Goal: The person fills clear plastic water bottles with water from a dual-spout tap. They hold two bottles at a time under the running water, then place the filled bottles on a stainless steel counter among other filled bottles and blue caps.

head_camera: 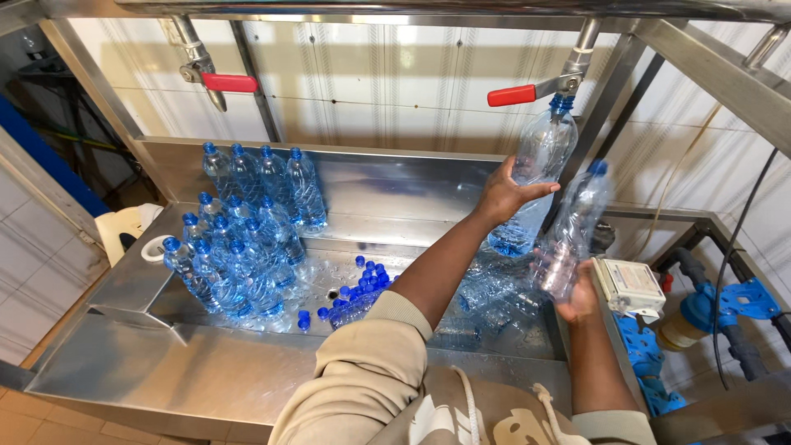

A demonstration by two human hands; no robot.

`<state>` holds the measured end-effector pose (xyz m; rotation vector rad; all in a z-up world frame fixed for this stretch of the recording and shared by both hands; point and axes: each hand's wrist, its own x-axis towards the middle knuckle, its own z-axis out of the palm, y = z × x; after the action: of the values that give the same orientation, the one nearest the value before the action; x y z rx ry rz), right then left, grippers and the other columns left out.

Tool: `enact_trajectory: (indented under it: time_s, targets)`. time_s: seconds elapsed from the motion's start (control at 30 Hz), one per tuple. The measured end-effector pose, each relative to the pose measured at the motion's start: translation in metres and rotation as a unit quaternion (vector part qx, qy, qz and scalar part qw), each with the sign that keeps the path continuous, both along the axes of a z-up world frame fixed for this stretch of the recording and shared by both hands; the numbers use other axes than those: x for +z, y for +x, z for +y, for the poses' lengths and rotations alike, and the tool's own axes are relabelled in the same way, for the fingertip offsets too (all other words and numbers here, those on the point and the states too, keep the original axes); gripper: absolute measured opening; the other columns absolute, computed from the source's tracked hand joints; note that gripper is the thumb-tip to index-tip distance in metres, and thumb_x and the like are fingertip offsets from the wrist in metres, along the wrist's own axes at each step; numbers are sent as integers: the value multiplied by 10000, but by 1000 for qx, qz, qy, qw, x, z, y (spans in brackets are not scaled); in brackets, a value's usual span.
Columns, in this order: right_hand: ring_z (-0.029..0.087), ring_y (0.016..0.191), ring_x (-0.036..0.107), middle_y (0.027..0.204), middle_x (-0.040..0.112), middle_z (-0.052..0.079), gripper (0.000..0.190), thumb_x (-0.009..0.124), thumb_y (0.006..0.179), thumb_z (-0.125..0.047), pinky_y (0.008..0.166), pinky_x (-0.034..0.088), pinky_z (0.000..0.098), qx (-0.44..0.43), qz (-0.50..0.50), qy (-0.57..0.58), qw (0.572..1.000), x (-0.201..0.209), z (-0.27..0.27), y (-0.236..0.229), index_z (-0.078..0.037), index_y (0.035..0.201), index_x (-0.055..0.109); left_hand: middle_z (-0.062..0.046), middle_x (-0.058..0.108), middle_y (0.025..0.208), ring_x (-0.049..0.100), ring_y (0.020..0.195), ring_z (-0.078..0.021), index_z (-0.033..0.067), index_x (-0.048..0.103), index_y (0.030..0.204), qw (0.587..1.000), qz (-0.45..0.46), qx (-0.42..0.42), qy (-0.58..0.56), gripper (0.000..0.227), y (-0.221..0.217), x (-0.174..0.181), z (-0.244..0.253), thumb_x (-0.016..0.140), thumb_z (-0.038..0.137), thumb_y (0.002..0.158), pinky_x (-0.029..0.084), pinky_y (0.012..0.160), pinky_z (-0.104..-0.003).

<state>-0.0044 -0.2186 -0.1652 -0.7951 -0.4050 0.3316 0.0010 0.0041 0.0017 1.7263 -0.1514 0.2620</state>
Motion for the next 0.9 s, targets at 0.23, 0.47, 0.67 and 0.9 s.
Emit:
enact_trajectory:
  time_s: [0.23, 0.47, 0.67, 0.9]
  targets:
    - [558, 1290, 648, 1485, 585, 342, 910, 908, 847, -61, 1136, 510, 673, -247, -43, -319, 914, 36, 6, -3, -76, 1613, 418, -261, 741, 1387, 649, 1404, -475, 109, 681, 1371, 1000, -3, -9, -4, 885, -1, 2, 0, 978, 576, 680, 531, 1189, -568]
    - [298, 1189, 669, 1403, 631, 171, 950, 982, 821, -129, 974, 612, 459, -336, -136, -291, 885, 57, 0, 3, -162, 1570, 399, -248, 746, 1377, 655, 1400, -457, 152, 696, 1355, 1000, 2, -7, -13, 834, 0, 6, -3, 985, 574, 696, 540, 1168, -557]
    - [257, 1392, 601, 1552, 567, 110, 853, 826, 955, -88, 1170, 510, 435, -298, -179, -209, 914, 59, 6, -2, -202, 1621, 306, -240, 736, 1405, 644, 1416, -450, 169, 688, 1364, 1000, 10, -11, -8, 863, 0, 4, -1, 974, 622, 688, 538, 1182, -562]
    - [566, 1400, 580, 1512, 580, 361, 1212, 989, 801, -486, 1181, 462, 689, -395, -190, -435, 786, 69, 24, -6, -128, 1702, 262, -275, 733, 1393, 656, 1394, -472, 132, 671, 1405, 1000, 6, -16, -3, 884, 0, 5, 0, 973, 597, 716, 546, 1167, -585]
